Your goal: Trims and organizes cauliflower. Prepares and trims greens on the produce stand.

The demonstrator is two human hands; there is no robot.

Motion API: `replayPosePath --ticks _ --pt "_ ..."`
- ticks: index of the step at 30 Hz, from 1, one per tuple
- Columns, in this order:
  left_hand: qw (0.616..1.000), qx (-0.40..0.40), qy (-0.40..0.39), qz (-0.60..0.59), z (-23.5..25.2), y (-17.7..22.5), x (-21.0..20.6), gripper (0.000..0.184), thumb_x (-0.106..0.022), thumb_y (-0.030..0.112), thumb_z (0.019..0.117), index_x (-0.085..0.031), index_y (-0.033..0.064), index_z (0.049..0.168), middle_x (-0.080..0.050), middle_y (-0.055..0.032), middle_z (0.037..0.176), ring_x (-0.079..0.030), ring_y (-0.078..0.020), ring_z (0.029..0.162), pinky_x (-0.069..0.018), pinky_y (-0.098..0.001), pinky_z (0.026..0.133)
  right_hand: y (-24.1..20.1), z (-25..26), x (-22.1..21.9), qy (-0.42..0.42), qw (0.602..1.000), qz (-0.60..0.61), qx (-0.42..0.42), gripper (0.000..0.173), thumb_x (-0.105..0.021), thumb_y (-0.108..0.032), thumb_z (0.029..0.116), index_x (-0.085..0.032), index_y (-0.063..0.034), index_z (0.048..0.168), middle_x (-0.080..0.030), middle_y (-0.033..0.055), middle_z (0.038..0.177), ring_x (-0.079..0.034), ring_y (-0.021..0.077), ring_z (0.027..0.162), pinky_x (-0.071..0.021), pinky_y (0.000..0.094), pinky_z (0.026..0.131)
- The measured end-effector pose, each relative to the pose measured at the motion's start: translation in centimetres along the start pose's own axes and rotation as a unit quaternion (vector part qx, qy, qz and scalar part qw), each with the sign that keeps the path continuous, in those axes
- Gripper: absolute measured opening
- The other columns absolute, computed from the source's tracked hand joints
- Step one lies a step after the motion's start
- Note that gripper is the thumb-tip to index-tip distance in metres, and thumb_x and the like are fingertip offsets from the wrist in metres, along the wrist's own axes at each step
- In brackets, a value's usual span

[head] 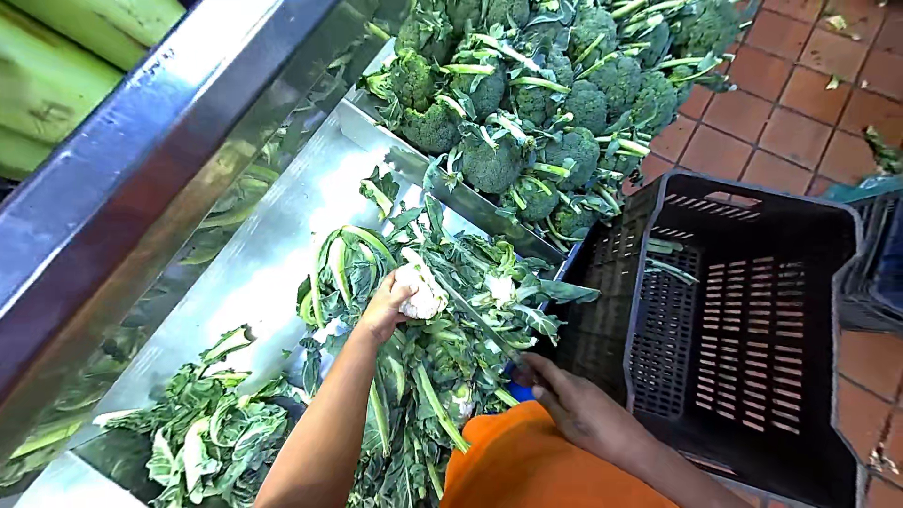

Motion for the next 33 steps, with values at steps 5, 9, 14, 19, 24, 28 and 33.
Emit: replayPosePath --ticks 5,9,14,19,24,28,33 --pt "1.000 0.002 0.017 0.009 0.8 -0.8 -0.6 0.073 -0.067 0.021 0.0972 -0.027 0.0260 0.158 -0.061 -0.0208 0.132 -0.067 -0.0373 0.108 -0.0583 -0.0564 0.084 -1.7 -0.6 0.1 -0.054 0.991 -0.123 -0.026 0.057 -0.037 -0.031 0.1100 -0.021 -0.0364 0.165 -0.066 0.0169 0.114 -0.069 0.0343 0.098 -0.0561 0.0527 0.086" --pt "1.000 -0.007 0.005 0.030 0.9 -1.1 -0.6 0.078 -0.071 0.019 0.0940 -0.027 0.0265 0.159 -0.061 -0.0209 0.133 -0.067 -0.0375 0.108 -0.0586 -0.0560 0.084 -3.1 -0.2 0.2 -0.073 0.985 -0.146 -0.054 0.057 -0.035 -0.029 0.1102 -0.020 -0.0378 0.164 -0.065 0.0168 0.116 -0.068 0.0355 0.101 -0.0559 0.0542 0.087" --pt "1.000 -0.013 -0.007 0.021 0.8 -1.6 -0.2 0.080 -0.071 0.014 0.0933 -0.028 0.0271 0.159 -0.061 -0.0202 0.133 -0.068 -0.0362 0.105 -0.0592 -0.0537 0.083 -3.3 0.1 0.1 -0.079 0.982 -0.164 -0.056 0.060 -0.037 -0.027 0.1092 -0.018 -0.0389 0.165 -0.064 0.0165 0.114 -0.068 0.0352 0.098 -0.0564 0.0538 0.084" --pt "1.000 -0.019 -0.015 0.017 0.7 -1.8 -0.2 0.081 -0.071 0.013 0.0929 -0.027 0.0271 0.160 -0.061 -0.0200 0.134 -0.068 -0.0359 0.106 -0.0594 -0.0534 0.084 -2.9 0.0 -0.3 -0.073 0.982 -0.168 -0.052 0.058 -0.037 -0.028 0.1094 -0.021 -0.0396 0.164 -0.065 0.0161 0.114 -0.068 0.0346 0.098 -0.0566 0.0535 0.084" --pt "0.999 -0.026 -0.023 0.011 0.7 -1.9 -0.1 0.083 -0.072 0.015 0.0923 -0.025 0.0271 0.160 -0.061 -0.0197 0.134 -0.067 -0.0355 0.107 -0.0589 -0.0532 0.085 -3.6 0.8 -1.0 -0.082 0.980 -0.164 -0.071 0.062 -0.038 -0.024 0.1084 -0.016 -0.0376 0.165 -0.063 0.0176 0.117 -0.068 0.0361 0.100 -0.0561 0.0542 0.086" --pt "0.999 -0.031 -0.019 0.002 0.7 -2.2 -0.5 0.087 -0.073 0.012 0.0913 -0.024 0.0270 0.161 -0.059 -0.0201 0.135 -0.067 -0.0360 0.108 -0.0592 -0.0536 0.086 -3.8 1.2 -1.6 -0.080 0.980 -0.159 -0.086 0.067 -0.039 -0.020 0.1066 -0.012 -0.0388 0.165 -0.060 0.0200 0.121 -0.068 0.0373 0.097 -0.0565 0.0552 0.084" --pt "0.999 -0.043 0.013 0.003 0.8 -2.7 -1.2 0.089 -0.076 0.013 0.0884 -0.025 0.0269 0.160 -0.058 -0.0198 0.138 -0.066 -0.0365 0.111 -0.0589 -0.0558 0.086 -4.1 1.6 -2.5 -0.064 0.978 -0.160 -0.120 0.072 -0.041 -0.016 0.1042 -0.011 -0.0384 0.165 -0.058 0.0232 0.127 -0.069 0.0397 0.094 -0.0572 0.0578 0.081"
Point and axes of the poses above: each hand's wrist, its own z-axis towards the middle knuckle, its own x-axis out of the back of the hand, y = z × x, the point moved 2 cm from there along z, towards the middle knuckle
